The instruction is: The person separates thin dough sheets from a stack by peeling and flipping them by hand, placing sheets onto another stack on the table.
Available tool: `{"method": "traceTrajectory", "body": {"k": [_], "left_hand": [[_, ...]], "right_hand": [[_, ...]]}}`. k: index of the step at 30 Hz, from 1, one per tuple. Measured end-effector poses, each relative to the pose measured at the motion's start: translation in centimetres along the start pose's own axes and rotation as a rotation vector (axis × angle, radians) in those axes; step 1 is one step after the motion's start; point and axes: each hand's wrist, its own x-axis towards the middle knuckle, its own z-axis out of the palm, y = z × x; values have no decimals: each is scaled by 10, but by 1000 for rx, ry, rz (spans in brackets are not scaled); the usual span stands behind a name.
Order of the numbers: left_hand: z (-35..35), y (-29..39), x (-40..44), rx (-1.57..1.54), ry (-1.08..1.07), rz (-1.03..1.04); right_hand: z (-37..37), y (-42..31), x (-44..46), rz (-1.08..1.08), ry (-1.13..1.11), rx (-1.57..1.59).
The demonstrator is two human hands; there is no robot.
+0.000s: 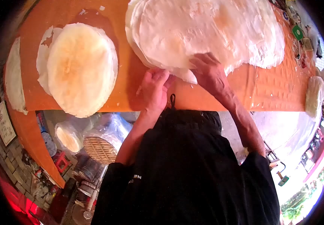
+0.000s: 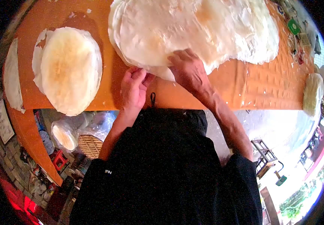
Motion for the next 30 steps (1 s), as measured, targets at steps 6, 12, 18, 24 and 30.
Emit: {"method": "traceTrajectory", "body": {"k": [6, 12, 18, 24, 30], "left_hand": [[11, -3, 7, -46, -136, -86], [16, 1, 8, 52, -232, -64], [37, 3, 14, 290, -175, 161], [40, 6, 13, 349, -215, 170], [41, -8, 20, 585, -42, 232]], "right_hand": [[-5, -3, 0, 28, 6, 71], [-15, -9, 4, 80, 60, 105], [-11, -8, -1, 59, 39, 130], [-15, -13, 2, 18, 53, 93], [-2, -14, 4, 21, 167, -86]]}}
